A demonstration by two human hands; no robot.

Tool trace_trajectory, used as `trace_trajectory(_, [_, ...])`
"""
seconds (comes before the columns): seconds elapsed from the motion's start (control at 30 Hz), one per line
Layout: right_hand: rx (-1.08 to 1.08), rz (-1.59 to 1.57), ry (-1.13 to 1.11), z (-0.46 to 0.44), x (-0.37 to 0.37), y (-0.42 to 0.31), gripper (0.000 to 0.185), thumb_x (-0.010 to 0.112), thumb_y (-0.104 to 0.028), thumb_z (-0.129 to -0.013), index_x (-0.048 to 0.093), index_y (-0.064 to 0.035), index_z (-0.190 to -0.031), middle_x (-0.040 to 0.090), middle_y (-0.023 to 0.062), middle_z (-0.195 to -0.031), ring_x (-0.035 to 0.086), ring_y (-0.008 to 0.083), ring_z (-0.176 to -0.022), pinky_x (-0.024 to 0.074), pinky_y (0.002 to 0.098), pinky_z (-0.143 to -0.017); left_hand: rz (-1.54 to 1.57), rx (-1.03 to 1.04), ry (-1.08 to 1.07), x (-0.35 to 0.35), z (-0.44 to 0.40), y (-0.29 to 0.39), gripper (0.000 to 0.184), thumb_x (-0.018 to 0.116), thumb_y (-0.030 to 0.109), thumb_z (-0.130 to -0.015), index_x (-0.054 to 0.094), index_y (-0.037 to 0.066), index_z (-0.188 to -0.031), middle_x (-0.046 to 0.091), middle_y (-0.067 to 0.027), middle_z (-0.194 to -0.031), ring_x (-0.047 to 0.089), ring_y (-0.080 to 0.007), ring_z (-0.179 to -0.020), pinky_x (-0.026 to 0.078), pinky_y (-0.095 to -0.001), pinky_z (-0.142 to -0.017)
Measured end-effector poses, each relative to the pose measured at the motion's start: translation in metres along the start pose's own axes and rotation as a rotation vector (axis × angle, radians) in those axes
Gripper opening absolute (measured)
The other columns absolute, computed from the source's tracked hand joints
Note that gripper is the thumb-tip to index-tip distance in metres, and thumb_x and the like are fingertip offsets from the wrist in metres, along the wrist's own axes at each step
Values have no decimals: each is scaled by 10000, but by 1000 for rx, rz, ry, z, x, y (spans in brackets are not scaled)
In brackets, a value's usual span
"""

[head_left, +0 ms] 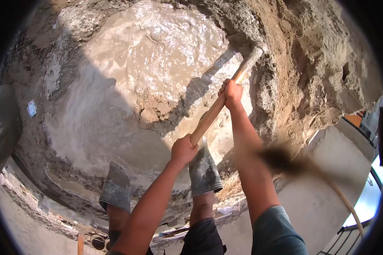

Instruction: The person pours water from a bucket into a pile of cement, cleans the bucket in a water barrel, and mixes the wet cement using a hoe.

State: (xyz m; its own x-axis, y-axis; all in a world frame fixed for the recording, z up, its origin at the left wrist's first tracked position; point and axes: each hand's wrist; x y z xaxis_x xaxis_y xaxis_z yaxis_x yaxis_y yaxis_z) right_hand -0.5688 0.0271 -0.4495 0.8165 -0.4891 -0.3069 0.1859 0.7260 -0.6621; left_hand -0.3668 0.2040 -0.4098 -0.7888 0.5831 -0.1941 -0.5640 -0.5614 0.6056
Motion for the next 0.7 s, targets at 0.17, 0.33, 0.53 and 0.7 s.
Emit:
trace_trajectory(0.17, [163, -42, -134, -13, -14, -4, 172, 454, -139, -822, 512, 14, -769, 498, 136, -619, 523, 285, -478, 486, 420, -466, -29, -56, -51, -42, 54, 52, 360, 722, 256, -787, 631, 14, -1036, 694, -228, -879, 677, -409, -874, 538, -480, -773])
trace_trajectory(0.33, [263, 58, -196, 20, 5, 14, 156, 432, -126, -814, 491, 4, -752, 482, 135, -585, 520, 290, -471, 482, 429, -453, 53, -96, -58, -75, 97, 42, 313, 720, 217, -775, 613, -15, -954, 679, -256, -861, 668, -433, -876, 531, -486, -772])
trace_trajectory(0.53, [378, -74, -167, 78, 26, 56, 122, 415, -91, -802, 476, -1, -746, 464, 133, -564, 500, 282, -458, 468, 419, -447, -81, -71, -83, -113, 139, -5, 301, 708, 198, -767, 613, -20, -952, 671, -265, -845, 657, -454, -859, 523, -483, -735])
trace_trajectory(0.7, [361, -274, -137, 141, 60, 101, 99, 390, -83, -857, 461, -53, -795, 418, 57, -598, 439, 209, -479, 446, 378, -463, -134, -46, -105, -154, 172, -62, 299, 686, 205, -782, 592, -5, -973, 671, -277, -866, 652, -465, -868, 523, -542, -764])
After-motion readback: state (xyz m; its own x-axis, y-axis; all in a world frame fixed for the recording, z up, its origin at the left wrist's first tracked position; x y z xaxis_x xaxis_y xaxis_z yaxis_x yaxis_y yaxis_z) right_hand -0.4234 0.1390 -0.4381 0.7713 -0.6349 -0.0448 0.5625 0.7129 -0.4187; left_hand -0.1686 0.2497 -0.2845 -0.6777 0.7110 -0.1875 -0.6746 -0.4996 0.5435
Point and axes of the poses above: each hand's wrist, its own z-axis away from the middle knuckle, its own x-axis out of the palm, y = z × x
